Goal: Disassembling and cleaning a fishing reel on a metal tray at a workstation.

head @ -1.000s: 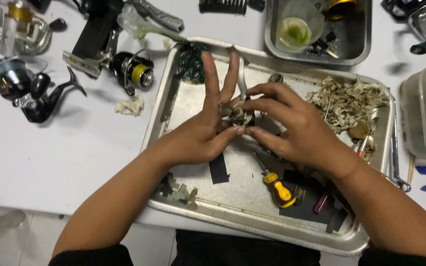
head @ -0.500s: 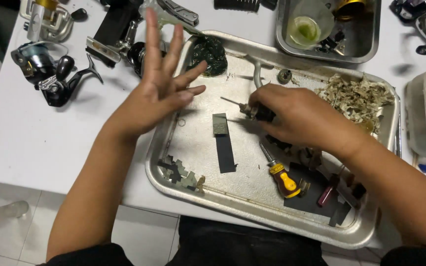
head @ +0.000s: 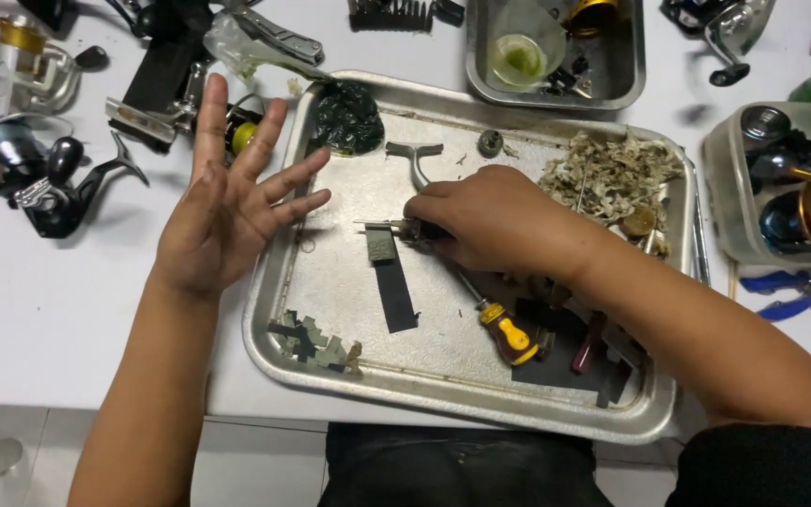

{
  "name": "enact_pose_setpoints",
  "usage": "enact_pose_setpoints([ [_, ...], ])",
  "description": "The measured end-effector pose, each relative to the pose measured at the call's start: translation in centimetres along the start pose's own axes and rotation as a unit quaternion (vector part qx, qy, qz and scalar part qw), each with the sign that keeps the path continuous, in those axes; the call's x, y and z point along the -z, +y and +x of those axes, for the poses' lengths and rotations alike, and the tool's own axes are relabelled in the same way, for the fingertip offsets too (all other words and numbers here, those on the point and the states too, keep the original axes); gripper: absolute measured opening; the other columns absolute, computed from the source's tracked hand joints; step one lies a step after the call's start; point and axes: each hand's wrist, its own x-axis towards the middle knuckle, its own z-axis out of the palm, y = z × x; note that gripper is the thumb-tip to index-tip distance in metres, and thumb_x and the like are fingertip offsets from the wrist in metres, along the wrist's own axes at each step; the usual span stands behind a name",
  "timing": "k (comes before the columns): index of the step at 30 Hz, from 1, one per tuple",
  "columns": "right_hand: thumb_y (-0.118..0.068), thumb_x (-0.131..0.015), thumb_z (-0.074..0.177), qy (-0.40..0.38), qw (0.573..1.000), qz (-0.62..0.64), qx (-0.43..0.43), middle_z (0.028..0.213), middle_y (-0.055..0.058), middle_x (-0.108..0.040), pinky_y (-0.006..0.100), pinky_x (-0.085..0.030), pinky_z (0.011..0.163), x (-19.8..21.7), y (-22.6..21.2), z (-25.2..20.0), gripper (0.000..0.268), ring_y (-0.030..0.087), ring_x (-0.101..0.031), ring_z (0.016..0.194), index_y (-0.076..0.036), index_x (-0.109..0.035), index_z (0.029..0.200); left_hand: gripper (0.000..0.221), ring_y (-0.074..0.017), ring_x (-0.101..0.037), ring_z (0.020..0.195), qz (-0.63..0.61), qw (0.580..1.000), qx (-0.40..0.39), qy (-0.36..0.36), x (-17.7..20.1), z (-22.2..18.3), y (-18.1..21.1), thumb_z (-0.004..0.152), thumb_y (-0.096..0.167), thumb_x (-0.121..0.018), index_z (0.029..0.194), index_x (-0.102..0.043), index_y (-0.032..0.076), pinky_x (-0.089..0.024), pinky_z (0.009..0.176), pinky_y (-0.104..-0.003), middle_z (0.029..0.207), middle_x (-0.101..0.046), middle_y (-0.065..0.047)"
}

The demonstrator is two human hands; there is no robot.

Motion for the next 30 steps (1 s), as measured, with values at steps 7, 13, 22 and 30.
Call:
enact_pose_setpoints([
  [7,-0.023,-0.070,0.097,0.203,0.976,0.060,0.041,0.135,0.021,-0.066,0.041,-0.062,0.088,3.3,3.2,-7.2,0.043,0.029,-0.072,0.092,-0.001,-0.064,0.134,0.113,-0.0476,-0.050,0.147,-0.101,0.995,-0.006,0.011,-1.1,-0.7,1.4,0.095,0.043,-0.070,0.163,0.019,0.034,-0.055,0.114,-0.055,0.186,0.003,-0.022],
  [13,-0.002,-0.085,0.116,0.328,0.940,-0.006,-0.088,0.115,0.024,-0.076,0.041,-0.060,0.094,3.3,7.4,-17.7,0.029,0.029,-0.074,0.100,0.015,-0.077,0.138,0.112,-0.0482,-0.047,0.146,-0.105,0.994,0.005,-0.008,-2.8,-0.6,2.3,0.088,0.046,-0.060,0.164,0.022,0.034,-0.053,0.113,-0.062,0.180,-0.011,-0.017],
  [22,0.015,-0.076,0.125,0.393,0.891,0.118,-0.192,0.114,0.033,-0.069,0.037,-0.055,0.084,-0.1,8.6,-24.1,0.020,0.033,-0.068,0.096,0.026,-0.071,0.141,0.112,-0.0489,-0.061,0.137,-0.137,0.990,0.017,0.016,-5.7,3.2,2.7,0.083,0.043,-0.061,0.170,0.009,0.032,-0.065,0.102,-0.062,0.178,-0.028,-0.017],
  [30,-0.004,-0.073,0.101,0.304,0.928,-0.023,-0.215,0.111,0.021,-0.076,0.046,-0.055,0.084,-4.8,10.9,-17.7,0.027,0.037,-0.071,0.095,0.006,-0.077,0.126,0.101,-0.0450,-0.054,0.140,-0.092,0.994,0.059,0.029,-6.0,6.0,1.4,0.080,0.059,-0.042,0.170,-0.009,0.028,-0.054,0.107,-0.063,0.174,-0.034,-0.014],
])
